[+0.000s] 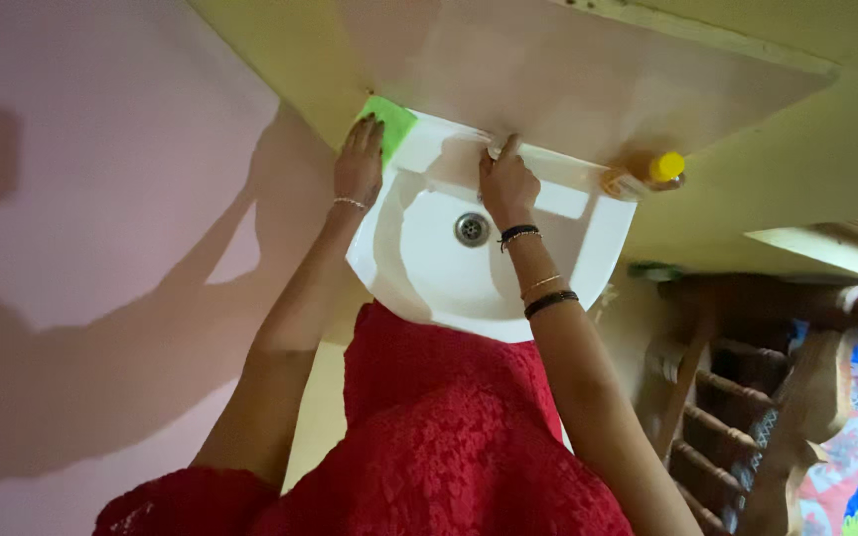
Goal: The person uses a green cloth to wipe the interior and rim of a white bathroom sink. The person repeatedly scrubs the basin and the area around the drain with the cloth, occasionally adjusting the cloth's position.
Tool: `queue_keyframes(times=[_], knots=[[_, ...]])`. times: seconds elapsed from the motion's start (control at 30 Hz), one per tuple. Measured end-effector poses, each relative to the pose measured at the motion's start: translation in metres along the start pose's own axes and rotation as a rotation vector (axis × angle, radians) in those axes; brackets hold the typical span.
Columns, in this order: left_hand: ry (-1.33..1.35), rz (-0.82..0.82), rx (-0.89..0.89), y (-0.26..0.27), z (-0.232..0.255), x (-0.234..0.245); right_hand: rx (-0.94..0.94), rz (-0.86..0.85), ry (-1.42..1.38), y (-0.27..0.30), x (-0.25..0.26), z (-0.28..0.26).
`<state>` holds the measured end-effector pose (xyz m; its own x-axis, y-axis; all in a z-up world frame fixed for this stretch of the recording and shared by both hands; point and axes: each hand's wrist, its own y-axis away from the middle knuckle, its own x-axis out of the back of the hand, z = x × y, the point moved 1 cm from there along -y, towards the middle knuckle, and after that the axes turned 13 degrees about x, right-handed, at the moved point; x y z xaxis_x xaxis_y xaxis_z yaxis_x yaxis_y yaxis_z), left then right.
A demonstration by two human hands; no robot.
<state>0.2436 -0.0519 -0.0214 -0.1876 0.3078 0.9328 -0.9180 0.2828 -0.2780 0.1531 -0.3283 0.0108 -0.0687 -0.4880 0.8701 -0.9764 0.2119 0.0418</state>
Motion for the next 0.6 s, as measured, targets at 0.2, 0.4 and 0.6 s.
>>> queue_keyframes(times=[0.2,0.4,0.6], knots=[[0.03,-0.006,0.069,-0.004,0.033,-0.001,0.046,0.031,-0.021,-0.004,-0.004,0.004],[0.099,-0.052,0.033,0.002,0.067,-0.024,0.05,0.036,-0.006,-0.004,-0.001,0.003],[0.171,-0.208,-0.114,0.019,0.111,-0.039,0.099,0.081,0.05,0.003,0.008,-0.001]])
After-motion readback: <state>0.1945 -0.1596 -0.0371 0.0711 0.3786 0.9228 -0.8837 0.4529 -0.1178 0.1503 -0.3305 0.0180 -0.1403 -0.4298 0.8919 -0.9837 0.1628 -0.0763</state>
